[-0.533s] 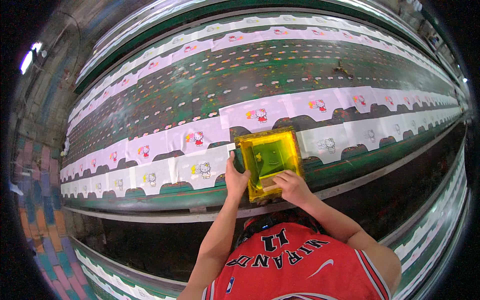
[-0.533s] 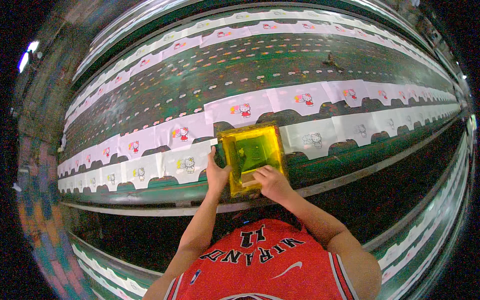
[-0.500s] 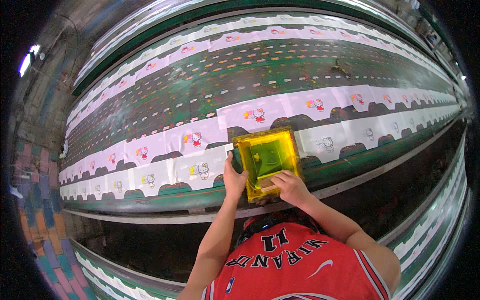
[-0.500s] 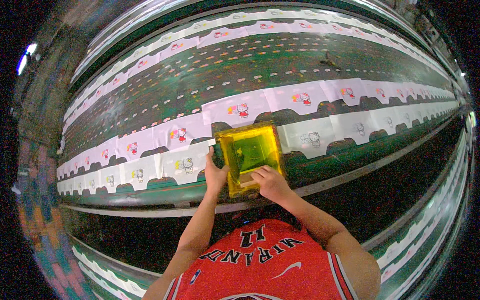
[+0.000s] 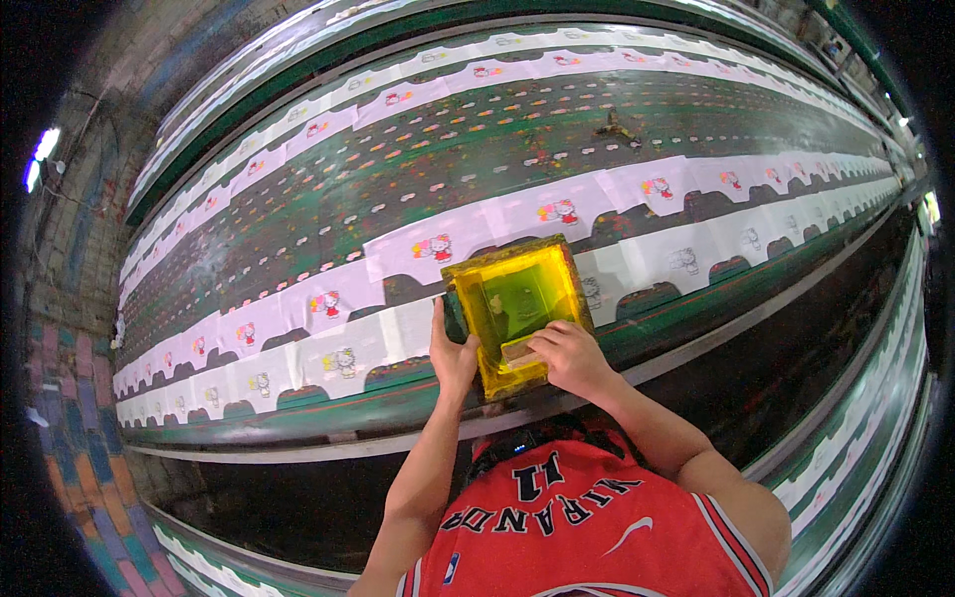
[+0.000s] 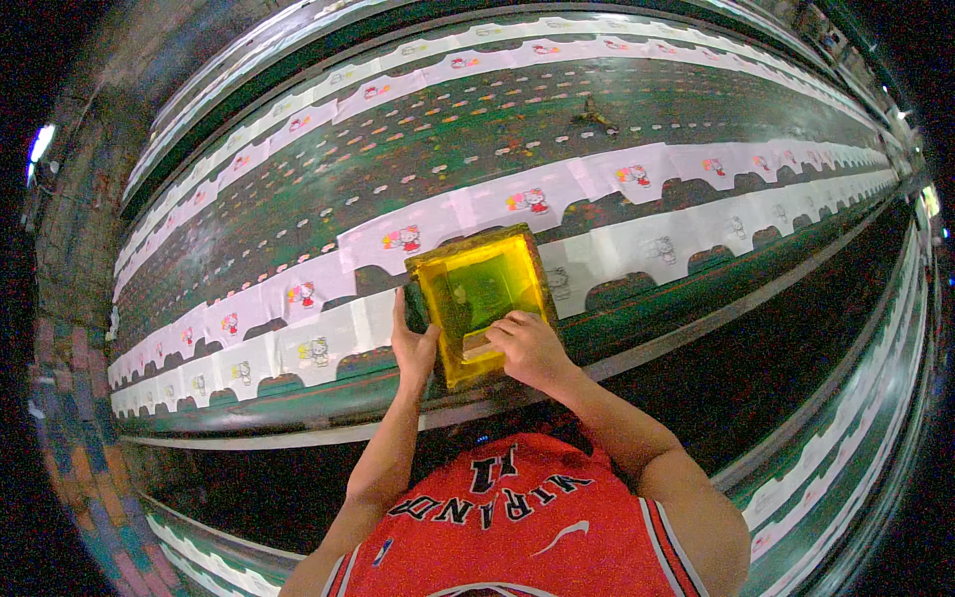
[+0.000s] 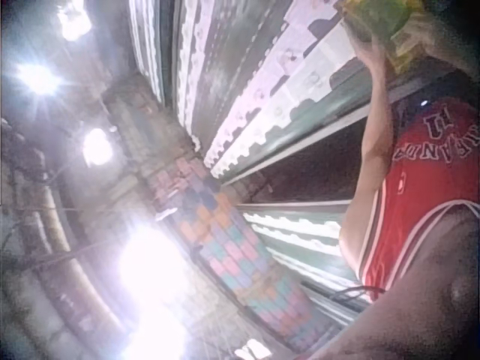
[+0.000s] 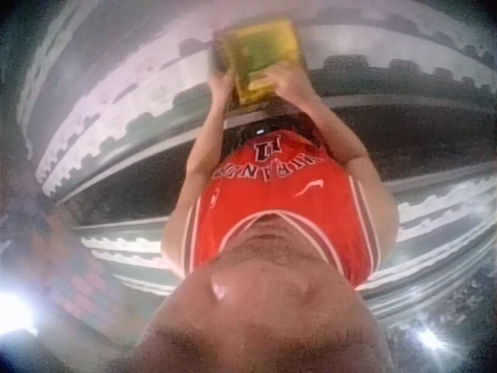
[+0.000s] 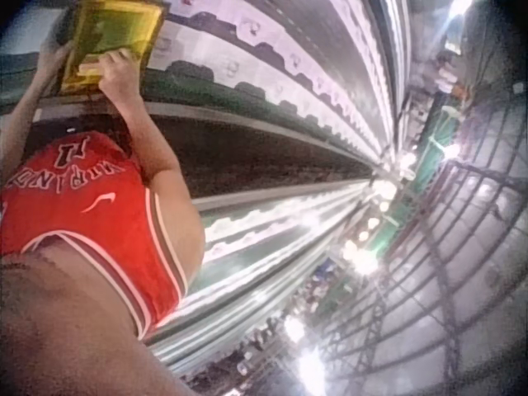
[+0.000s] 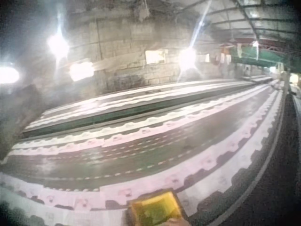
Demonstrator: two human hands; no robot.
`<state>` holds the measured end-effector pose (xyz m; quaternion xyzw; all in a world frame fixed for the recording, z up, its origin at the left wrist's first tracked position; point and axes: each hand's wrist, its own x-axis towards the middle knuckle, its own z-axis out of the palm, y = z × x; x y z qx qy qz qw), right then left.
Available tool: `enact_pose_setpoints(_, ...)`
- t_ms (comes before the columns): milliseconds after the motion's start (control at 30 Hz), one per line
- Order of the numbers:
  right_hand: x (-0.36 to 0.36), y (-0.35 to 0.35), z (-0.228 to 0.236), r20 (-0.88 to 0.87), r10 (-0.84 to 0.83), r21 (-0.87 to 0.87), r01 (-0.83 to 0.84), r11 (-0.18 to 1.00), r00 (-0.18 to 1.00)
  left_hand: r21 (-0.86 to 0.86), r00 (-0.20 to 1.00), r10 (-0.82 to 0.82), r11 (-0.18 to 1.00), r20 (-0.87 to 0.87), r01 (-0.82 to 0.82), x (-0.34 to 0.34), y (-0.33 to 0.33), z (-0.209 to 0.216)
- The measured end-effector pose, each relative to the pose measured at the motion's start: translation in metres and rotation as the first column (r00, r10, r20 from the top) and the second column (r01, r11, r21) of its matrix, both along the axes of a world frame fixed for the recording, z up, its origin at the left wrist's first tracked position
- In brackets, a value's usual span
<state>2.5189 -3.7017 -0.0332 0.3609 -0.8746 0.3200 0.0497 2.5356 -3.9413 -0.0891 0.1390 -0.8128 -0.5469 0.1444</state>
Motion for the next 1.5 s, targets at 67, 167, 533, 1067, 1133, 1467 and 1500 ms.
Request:
enact_pose_setpoints(67,-0.011,0.035,0.002,0.017,-0.012,0.018,0.012,1.0,1.0,0.057,1.0,-0.014,0.998,0.016,0.013,-0.013,0.038,-0.006)
enact_pose_setpoints(167,-0.028,0.087,-0.005,0.102,-0.004,0.059,-0.002,0.998,0.995,-0.109,0.999,0.032,0.994,0.029,-0.029,-0.027,0.09,-0.009)
enact_pose_setpoints(533,-0.044,0.147,-0.033,0.128,0.132,0.025,-0.136,0.99,0.983,-0.21,0.985,0.083,0.976,0.149,-0.05,-0.032,0.136,-0.014)
enact_pose_setpoints(1067,-0.038,0.147,-0.027,0.22,0.117,0.01,-0.123,0.992,0.968,-0.078,0.968,0.035,0.997,0.248,-0.017,-0.037,0.139,0.003)
enact_pose_setpoints(1133,-0.038,0.147,-0.023,0.218,0.098,-0.019,-0.096,0.995,0.971,-0.036,0.955,0.03,0.999,0.296,-0.02,-0.037,0.139,0.005)
enact_pose_setpoints(1467,-0.022,0.146,-0.05,0.01,0.117,-0.067,-0.116,0.991,0.993,-0.105,0.973,0.018,0.994,0.23,0.007,-0.032,0.133,-0.008)
enact_pose_setpoints(1500,-0.031,0.142,-0.052,0.012,0.104,-0.063,-0.103,0.993,0.994,-0.111,0.976,0.015,0.994,0.216,0.01,-0.033,0.133,-0.01)
